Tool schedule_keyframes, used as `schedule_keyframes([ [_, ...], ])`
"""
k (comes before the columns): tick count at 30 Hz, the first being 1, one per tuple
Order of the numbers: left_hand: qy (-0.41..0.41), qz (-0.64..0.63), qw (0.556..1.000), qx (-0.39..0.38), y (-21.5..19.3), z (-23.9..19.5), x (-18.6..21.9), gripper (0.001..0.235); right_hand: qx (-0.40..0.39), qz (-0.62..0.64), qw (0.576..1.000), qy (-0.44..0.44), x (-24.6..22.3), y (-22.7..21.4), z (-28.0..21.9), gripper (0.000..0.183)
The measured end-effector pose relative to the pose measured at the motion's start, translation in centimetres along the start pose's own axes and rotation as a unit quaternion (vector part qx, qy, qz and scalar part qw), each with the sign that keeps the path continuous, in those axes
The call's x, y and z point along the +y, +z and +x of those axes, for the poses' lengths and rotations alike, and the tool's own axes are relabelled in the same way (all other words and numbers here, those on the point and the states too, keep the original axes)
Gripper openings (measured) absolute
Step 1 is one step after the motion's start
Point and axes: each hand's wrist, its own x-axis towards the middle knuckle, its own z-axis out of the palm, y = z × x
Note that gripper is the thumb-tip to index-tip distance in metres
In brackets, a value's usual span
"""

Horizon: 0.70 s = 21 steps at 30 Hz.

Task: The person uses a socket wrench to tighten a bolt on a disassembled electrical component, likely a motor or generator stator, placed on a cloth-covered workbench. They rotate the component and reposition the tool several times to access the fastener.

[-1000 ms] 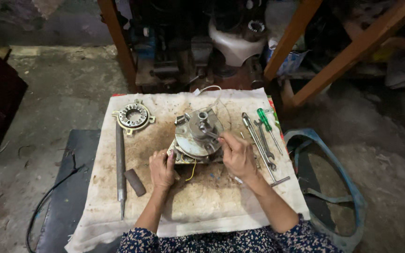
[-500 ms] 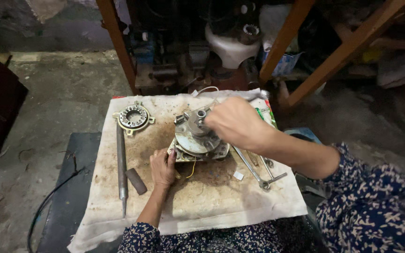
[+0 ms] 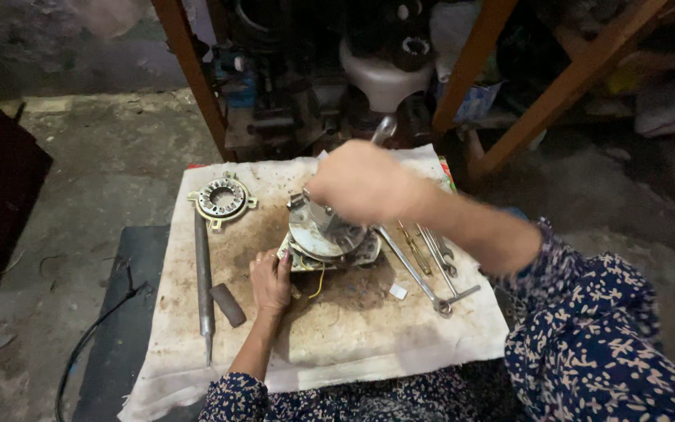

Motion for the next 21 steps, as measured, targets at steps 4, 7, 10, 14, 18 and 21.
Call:
schedule_keyframes([
  [4, 0.036, -0.022, 0.999, 0.004, 0.3, 0.1, -0.3, 0.051, -0.035, 0.140, 0.986, 0.081, 3.8, -0.1, -3.6, 0.007],
  [7, 0.039, -0.017, 0.999, 0.009, 0.5, 0.1, -0.7, 0.051, 0.071, 0.217, 0.964, 0.138, 3.5, 2.3, -6.4, 0.011],
  [10, 0.045, -0.009, 0.999, 0.016, 0.4, 0.4, -0.7, 0.051, 0.151, 0.259, 0.928, 0.220, 0.3, 5.6, -9.2, 0.016],
  [14, 0.021, 0.002, 1.000, 0.009, 0.5, 0.2, -1.0, 0.051, 0.195, 0.391, 0.843, 0.314, -2.5, 10.1, -11.4, 0.016],
  [18, 0.015, -0.001, 1.000, 0.013, 0.4, 0.0, -0.7, 0.052, 0.239, 0.326, 0.869, 0.286, -3.5, 12.9, -11.1, 0.013],
  [21, 0.024, -0.009, 1.000, 0.017, 0.1, 0.0, -0.2, 0.052, 0.254, 0.308, 0.864, 0.308, -3.9, 14.0, -10.1, 0.014],
])
